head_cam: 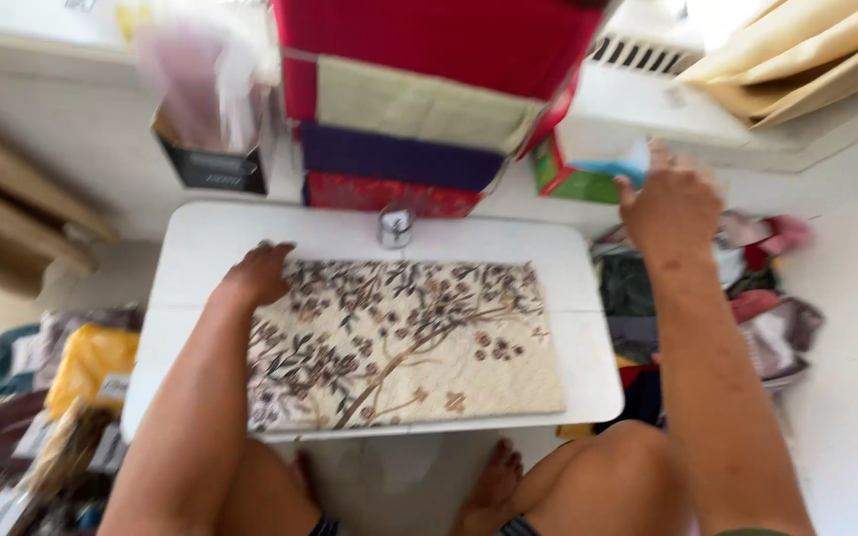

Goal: The person unfolds a patterned scarf on a small table and uses a lint roller to clean both sides of the fabric.

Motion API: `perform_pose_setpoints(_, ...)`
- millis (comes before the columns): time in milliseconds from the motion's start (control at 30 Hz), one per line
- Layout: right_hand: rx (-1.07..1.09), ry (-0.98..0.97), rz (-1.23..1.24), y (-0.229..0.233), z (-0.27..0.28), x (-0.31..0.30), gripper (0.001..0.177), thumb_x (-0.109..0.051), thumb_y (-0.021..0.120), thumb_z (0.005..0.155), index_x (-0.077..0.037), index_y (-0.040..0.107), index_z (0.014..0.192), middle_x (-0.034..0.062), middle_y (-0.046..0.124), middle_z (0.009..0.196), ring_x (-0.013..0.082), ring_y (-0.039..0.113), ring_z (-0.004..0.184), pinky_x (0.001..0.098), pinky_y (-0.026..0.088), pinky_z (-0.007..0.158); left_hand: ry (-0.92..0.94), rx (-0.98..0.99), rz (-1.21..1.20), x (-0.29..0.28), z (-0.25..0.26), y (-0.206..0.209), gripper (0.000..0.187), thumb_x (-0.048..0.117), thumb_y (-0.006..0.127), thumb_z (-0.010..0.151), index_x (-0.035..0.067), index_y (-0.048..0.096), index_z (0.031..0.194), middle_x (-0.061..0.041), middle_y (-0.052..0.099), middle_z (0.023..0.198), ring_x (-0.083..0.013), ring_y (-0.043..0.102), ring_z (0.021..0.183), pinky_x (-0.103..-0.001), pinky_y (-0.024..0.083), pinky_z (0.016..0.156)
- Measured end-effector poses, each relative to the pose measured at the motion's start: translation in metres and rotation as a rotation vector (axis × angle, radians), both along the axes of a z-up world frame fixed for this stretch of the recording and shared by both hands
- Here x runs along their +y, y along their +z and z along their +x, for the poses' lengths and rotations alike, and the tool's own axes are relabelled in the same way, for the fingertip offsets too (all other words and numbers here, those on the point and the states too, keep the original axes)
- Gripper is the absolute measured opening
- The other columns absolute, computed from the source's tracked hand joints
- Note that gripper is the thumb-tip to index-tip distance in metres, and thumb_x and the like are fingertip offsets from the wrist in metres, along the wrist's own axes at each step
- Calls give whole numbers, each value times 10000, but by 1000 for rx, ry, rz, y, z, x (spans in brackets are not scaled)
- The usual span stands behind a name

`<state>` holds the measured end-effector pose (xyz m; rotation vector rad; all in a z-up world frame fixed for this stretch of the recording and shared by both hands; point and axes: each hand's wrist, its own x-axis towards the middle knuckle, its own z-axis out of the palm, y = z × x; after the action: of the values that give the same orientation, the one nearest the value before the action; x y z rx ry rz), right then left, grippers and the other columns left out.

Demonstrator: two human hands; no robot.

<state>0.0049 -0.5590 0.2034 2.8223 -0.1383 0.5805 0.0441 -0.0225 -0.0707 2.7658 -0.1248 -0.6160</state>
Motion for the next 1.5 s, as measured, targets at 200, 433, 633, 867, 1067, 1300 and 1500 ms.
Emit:
perform_pose_setpoints(200,-238,703,-22,-64,-21,72,338,-443,644,1024,-126,742,1084,104,588,863,316,614,788,417,474,760,-55,-85,48,-4,-8,5,686,229,644,934,212,404,1577,-180,489,1489,-355,486,1385,-599,473,1043)
perform_pose_setpoints(433,785,465,249,-167,-3,74,619,-301,524,1030,-113,370,1599,224,339,1638,416,407,1467,599,411,1102,-85,-113,170,-11,-13,16,687,199,778,866,204,510,1498,-129,526,1417,-307,537,1319,-585,427,1077)
perform_pose_setpoints(633,837,405,262,-207,20,42,514,-319,667,949,-84,548,1391,223,325,1651,453,474,1416,625,470,1058,-109,-83,234,-6,-7,12,546,247,822,829,243,660,1350,-96,686,1239,-289,628,1190,-562,379,1057)
perform_pose_setpoints(867,889,325,87,-209,28,18,451,-324,681,947,-214,471,1331,106,780,1138,325,748,1081,491,413,991,-103,6,113,-2,-13,24,397,193,817,846,215,743,1235,-136,740,1176,-334,687,1133,-495,545,933)
perform_pose_setpoints(1067,1047,139,306,-141,-10,17,435,-311,789,866,-189,754,1282,176,798,1163,397,744,1093,497,508,993,5,214,-93,0,-46,105,455,219,843,769,107,753,1200,-229,749,1174,-433,675,1169,-543,528,968)
perform_pose_setpoints(1300,1308,55,499,-64,-54,-6,178,-145,860,797,-64,876,955,47,788,762,159,592,700,285,489,705,-39,466,17,-7,-86,183,488,222,906,717,178,782,1188,-8,812,1081,-233,719,1006,-398,514,982)
perform_pose_setpoints(1500,730,198,610,-54,-66,-20,244,-75,811,837,-118,823,1077,81,729,806,200,612,702,328,512,696,80,-30,-68,-14,-104,220,464,198,838,798,141,730,1245,-101,757,1127,-292,728,921,-427,566,880)
